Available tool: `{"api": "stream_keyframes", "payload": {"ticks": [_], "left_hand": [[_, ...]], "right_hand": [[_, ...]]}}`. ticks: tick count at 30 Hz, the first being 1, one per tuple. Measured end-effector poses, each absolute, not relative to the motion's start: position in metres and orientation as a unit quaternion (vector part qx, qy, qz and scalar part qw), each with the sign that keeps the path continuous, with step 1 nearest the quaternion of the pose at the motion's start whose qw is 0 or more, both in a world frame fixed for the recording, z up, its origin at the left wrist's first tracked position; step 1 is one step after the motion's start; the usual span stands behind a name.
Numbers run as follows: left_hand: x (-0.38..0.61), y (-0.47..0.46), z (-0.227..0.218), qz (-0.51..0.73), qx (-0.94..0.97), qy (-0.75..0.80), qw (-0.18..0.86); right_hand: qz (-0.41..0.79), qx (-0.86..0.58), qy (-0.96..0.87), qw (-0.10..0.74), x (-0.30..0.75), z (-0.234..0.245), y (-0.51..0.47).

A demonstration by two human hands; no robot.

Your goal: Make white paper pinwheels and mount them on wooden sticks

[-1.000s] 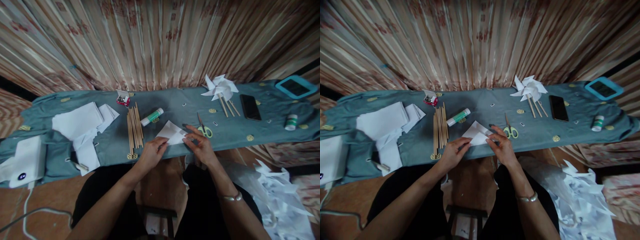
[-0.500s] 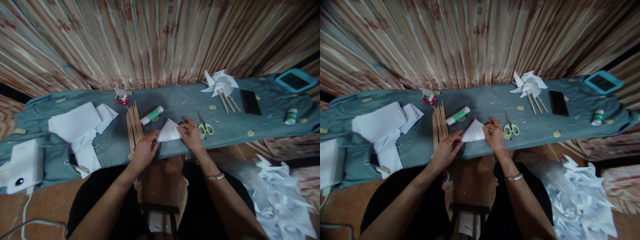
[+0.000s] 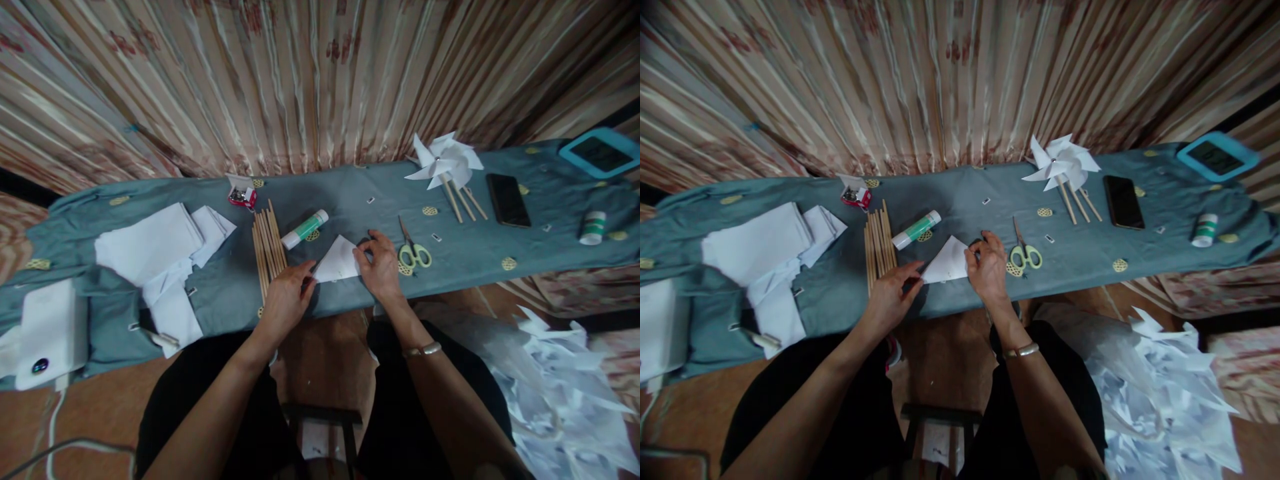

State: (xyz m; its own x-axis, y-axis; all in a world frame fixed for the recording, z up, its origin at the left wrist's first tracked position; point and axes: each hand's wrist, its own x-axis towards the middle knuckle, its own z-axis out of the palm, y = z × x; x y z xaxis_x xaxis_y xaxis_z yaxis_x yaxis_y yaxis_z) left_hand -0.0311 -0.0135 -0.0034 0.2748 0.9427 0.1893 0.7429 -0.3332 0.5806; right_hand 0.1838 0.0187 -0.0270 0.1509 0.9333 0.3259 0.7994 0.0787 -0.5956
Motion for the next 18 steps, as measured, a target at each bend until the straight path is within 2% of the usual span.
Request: {"api": "stream_keyframes", "payload": {"ticks": [12, 15, 18], "left_hand": [[-0.031, -0.015, 0.003, 0.228, 0.802, 0.535, 0.136], [-0.019, -0.021, 0.005, 0.235, 0.828, 0.5, 0.095], [-0.002, -0.031, 0.002, 0.219, 0.868, 0.434, 0.098]], "right_hand": [[0.041, -0.672, -0.65, 0.352, 0.181, -0.032, 0.02], [0.044, -0.678, -0.65, 0.341, 0.179, -0.03, 0.02], [0.049, -0.68, -0.652, 0.332, 0.177, -0.028, 0.019]]}}
